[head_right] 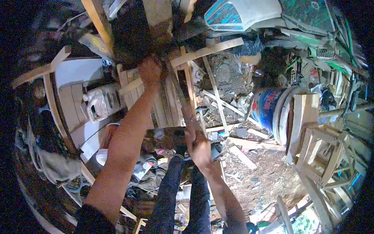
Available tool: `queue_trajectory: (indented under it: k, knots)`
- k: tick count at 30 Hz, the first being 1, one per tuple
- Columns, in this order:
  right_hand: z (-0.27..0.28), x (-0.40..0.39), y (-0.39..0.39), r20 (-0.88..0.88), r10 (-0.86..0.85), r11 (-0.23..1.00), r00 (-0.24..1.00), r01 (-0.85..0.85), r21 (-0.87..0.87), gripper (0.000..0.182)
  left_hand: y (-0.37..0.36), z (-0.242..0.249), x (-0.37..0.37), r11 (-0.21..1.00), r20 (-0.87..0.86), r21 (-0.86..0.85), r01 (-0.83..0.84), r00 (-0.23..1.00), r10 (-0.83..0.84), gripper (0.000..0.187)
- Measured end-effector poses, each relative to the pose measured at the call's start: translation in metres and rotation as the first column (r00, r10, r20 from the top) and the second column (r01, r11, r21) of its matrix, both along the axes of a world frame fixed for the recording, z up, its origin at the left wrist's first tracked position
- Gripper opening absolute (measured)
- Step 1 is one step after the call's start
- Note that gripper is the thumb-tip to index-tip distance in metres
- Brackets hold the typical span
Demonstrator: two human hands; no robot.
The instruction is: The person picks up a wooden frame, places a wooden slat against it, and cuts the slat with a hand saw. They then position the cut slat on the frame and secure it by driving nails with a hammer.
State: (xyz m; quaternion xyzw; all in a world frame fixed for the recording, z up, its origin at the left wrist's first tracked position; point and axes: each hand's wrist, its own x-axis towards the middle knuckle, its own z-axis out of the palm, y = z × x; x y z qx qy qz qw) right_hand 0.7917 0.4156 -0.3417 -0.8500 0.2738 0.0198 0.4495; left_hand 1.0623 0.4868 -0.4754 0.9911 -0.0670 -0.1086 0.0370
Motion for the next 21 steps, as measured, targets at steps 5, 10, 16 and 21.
queue_trajectory:
  k: [5, 10, 16, 21]
  knots:
    - [-0.003, -0.01, 0.008, -0.074, -0.104, 0.994, 0.992, 0.106, 0.02, 0.021, -0.001, -0.006, -0.004, 0.988, 0.453, -0.099, 0.121, 0.889, -0.064, 0.038]
    - [0.006, -0.05, 0.019, -0.04, -0.174, 0.983, 0.984, 0.176, 0.052, 0.024, 0.011, 0.017, -0.057, 0.961, 0.384, -0.224, 0.164, 0.921, -0.067, 0.047]
    - [0.024, -0.099, 0.021, 0.046, -0.248, 0.966, 0.968, 0.244, 0.081, 0.02, -0.003, 0.026, -0.106, 0.903, 0.364, -0.218, 0.371, 0.889, -0.277, 0.049]
    - [0.022, -0.136, 0.016, 0.008, -0.27, 0.96, 0.963, 0.269, 0.08, 0.026, -0.014, 0.028, -0.127, 0.817, 0.32, -0.489, 0.306, 0.934, -0.159, 0.05]
